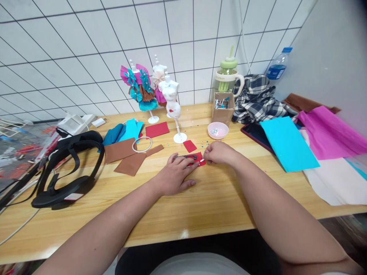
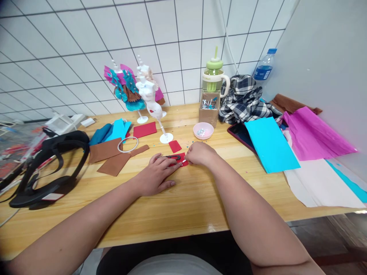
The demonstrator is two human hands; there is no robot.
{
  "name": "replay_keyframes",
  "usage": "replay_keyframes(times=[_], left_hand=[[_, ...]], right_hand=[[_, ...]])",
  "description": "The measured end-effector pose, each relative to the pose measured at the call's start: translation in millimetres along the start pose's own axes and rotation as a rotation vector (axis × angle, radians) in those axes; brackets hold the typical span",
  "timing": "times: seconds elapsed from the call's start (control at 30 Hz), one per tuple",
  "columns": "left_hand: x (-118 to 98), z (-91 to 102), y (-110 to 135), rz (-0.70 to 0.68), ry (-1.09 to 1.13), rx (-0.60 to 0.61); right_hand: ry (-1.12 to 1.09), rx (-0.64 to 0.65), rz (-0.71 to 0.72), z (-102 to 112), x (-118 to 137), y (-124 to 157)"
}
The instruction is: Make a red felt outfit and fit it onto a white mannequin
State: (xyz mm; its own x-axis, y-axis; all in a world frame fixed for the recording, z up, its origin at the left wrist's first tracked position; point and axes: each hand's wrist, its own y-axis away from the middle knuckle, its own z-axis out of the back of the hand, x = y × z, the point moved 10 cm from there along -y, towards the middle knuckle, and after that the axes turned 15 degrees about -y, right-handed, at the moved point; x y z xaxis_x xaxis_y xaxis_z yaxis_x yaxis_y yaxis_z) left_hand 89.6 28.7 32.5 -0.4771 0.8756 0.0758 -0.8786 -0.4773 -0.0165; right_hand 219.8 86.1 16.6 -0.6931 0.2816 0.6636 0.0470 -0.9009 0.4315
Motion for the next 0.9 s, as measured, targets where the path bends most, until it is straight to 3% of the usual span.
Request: replay_keyframes(times=[0.33,0.9], left_hand=[[-0.8,-0.5,-0.8,-0.013,-0.011,-0.002],[-1.3,-0.2,-1.6,-0.022,-0.02,-0.007]], right_hand=[[0.148,-0.057,-0.069,-3.0,-1.8,1.6],[0.243,-0.07,-0.057,-1.0,2.7,7.7]])
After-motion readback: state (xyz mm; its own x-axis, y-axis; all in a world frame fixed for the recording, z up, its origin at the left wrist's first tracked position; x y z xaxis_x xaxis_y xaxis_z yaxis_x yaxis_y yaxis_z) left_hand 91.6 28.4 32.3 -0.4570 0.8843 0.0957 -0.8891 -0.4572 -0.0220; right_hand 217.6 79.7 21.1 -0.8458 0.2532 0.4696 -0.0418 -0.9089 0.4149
